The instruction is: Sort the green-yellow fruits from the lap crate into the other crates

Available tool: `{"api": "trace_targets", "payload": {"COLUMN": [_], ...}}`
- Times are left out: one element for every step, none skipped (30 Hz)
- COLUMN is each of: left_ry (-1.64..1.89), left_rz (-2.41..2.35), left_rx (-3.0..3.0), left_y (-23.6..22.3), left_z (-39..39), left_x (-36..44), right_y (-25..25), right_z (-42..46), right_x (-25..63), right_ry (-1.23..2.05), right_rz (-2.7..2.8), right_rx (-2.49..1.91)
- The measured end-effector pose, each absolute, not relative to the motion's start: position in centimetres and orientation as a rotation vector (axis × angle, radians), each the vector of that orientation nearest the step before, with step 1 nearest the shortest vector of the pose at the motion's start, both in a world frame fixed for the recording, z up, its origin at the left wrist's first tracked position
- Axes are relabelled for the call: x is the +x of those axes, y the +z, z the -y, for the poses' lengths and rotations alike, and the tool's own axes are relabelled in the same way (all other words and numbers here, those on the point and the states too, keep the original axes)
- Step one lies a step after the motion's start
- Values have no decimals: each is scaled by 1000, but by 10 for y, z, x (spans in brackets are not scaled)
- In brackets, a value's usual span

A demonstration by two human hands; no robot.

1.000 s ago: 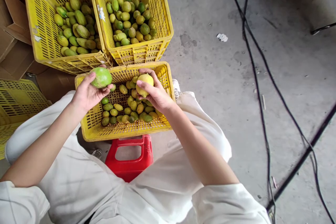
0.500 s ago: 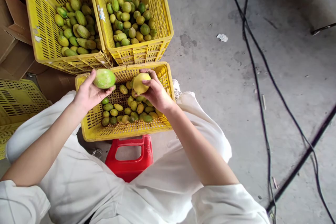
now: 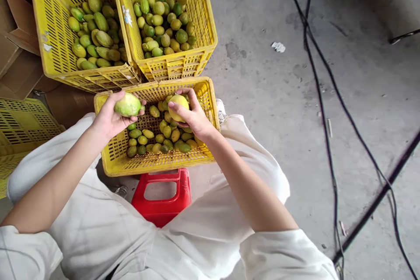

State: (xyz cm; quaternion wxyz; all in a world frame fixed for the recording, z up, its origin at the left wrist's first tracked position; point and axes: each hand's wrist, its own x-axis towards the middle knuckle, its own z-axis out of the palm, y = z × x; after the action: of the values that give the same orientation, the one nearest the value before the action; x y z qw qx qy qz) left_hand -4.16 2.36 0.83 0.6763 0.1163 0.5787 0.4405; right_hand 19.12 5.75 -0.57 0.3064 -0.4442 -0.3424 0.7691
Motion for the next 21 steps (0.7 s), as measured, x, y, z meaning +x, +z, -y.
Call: {"api": "trace_targets", "payload": {"left_ry": [974, 963, 956, 952, 945, 940, 938, 939, 943, 943, 945, 948, 952, 959, 971, 983, 992, 995, 994, 991, 991], "left_rz": [-1301, -1290, -1271, -1251, -1233, -1222, -1219, -1221, -1227, -1235, -1243, -1253, -1262, -1270, -1277, -1281, -1284, -1285, -1286, -1287, -1287], "left_rx": [271, 273, 266, 250, 228, 207, 195, 201, 223, 254, 284, 306, 313, 310, 303, 299, 301, 309, 318, 323, 319], "left_y": [9, 10, 11, 12, 13, 14, 14, 13, 13, 12, 11, 10, 9, 9, 8, 8, 8, 8, 7, 7, 8], "left_z": [-24, -25, -25, -26, -26, -27, -26, -26, -25, -24, -23, -22, -21, -20, -19, -19, -19, -20, -21, -22, -23], "left_x": [-41, -40, -39, -39, -38, -37, -36, -36, -36, -36, -36, -36, -36, -37, -37, -38, -38, -38, -39, -39, -40], "right_y": [-7, -7, -8, -8, -7, -7, -6, -5, -5, -5, -5, -5, -5, -5, -5, -5, -5, -5, -5, -4, -3], "right_z": [-58, -59, -60, -60, -61, -62, -62, -63, -63, -64, -64, -64, -64, -64, -63, -63, -62, -62, -61, -61, -61], "right_x": [191, 191, 192, 192, 192, 193, 193, 193, 193, 193, 193, 193, 193, 193, 193, 193, 193, 193, 192, 192, 192], "right_ry": [2033, 2030, 2024, 2016, 2007, 2000, 2001, 2011, 2029, 2051, 2069, 2083, 2092, 2097, 2095, 2090, 2081, 2071, 2061, 2054, 2051], "right_rz": [910, 915, 917, 917, 914, 908, 901, 893, 880, 863, 841, 815, 789, 769, 758, 762, 778, 803, 830, 852, 865], "right_rx": [-1188, -1200, -1209, -1215, -1218, -1221, -1222, -1220, -1214, -1205, -1194, -1182, -1171, -1159, -1145, -1129, -1112, -1095, -1083, -1076, -1073]}}
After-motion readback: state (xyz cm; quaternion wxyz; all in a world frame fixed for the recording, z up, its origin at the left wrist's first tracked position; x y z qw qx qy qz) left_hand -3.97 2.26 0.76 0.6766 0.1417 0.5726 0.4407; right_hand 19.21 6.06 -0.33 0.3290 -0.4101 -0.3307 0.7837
